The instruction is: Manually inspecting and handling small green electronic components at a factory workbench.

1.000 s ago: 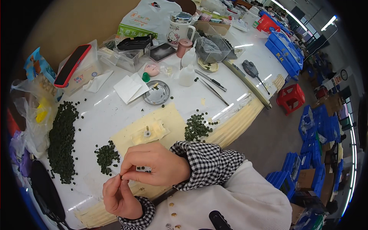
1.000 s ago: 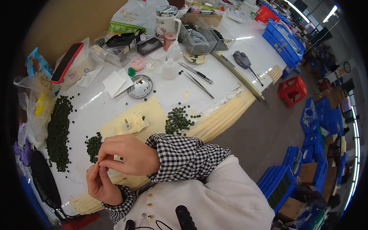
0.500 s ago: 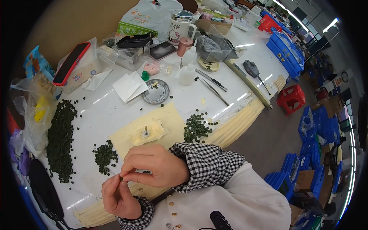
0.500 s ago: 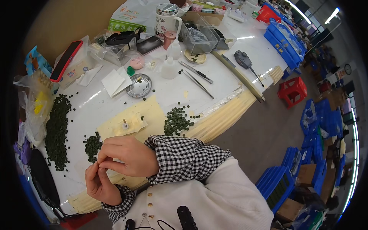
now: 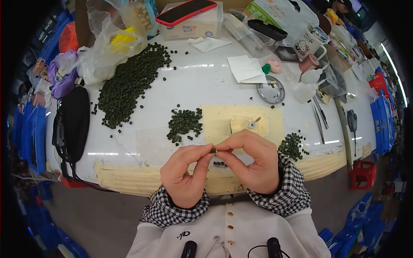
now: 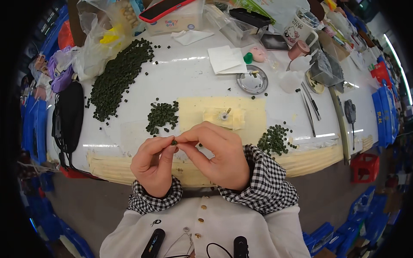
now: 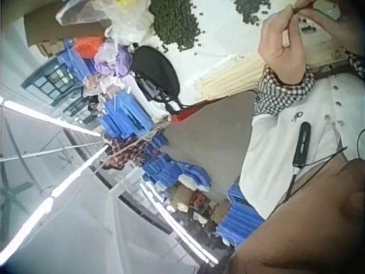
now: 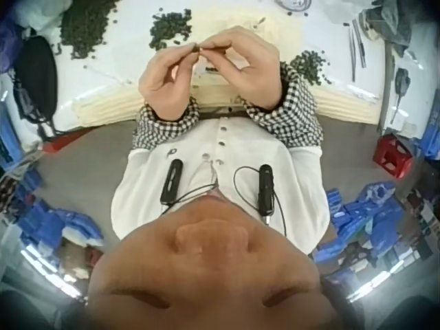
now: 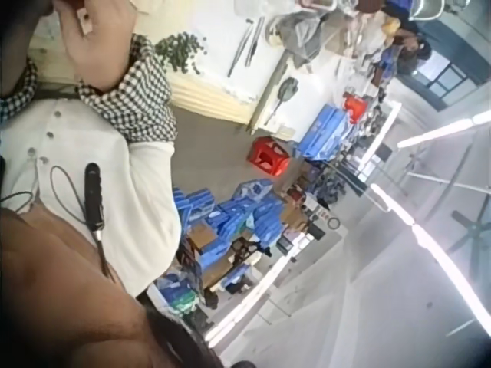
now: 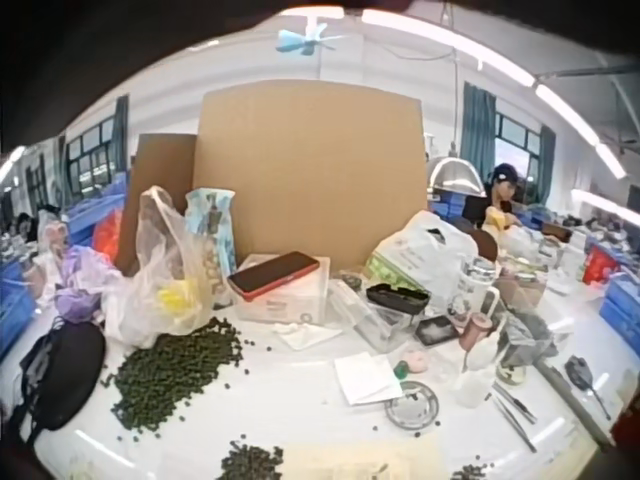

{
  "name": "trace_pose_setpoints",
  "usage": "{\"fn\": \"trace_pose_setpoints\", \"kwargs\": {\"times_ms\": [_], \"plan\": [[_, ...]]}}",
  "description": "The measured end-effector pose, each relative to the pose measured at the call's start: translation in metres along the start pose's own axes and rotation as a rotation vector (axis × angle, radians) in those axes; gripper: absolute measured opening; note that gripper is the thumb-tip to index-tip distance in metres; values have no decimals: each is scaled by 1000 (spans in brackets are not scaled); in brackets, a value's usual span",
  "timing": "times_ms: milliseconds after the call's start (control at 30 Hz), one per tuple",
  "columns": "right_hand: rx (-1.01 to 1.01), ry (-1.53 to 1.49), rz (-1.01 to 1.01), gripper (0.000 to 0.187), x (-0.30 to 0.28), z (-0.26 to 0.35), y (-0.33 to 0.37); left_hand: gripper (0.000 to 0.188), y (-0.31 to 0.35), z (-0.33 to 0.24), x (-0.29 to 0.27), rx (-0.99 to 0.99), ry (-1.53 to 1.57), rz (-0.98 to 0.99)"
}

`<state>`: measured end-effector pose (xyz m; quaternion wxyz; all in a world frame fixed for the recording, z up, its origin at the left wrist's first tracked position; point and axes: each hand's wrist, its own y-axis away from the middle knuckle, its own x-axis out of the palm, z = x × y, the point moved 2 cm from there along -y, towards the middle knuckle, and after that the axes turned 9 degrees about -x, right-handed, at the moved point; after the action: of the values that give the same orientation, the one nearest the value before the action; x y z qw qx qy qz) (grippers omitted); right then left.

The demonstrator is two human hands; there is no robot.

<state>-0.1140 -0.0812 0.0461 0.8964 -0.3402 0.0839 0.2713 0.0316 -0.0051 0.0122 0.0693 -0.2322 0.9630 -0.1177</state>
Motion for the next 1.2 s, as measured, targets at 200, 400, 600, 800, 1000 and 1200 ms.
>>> {"fn": "trace_pose_setpoints", "kwargs": {"times_ms": [200,400,600,800,1000,1200], "plan": [[0,14,4,17,-3,0,1,21,2,0,3,-14,2,3],[-7,54,10,17,-3,3,0,20,1,1,4,-67,80,46],[4,66,25,18,-1,4,0,19,-3,0,-1,-54,93,92],[4,70,23,17,-1,5,0,19,-4,0,-2,-13,82,77],[5,70,19,17,-1,6,-1,19,-3,0,-1,-17,71,74],[-5,73,22,18,-1,6,-1,20,-4,-1,-2,14,30,70]]}}
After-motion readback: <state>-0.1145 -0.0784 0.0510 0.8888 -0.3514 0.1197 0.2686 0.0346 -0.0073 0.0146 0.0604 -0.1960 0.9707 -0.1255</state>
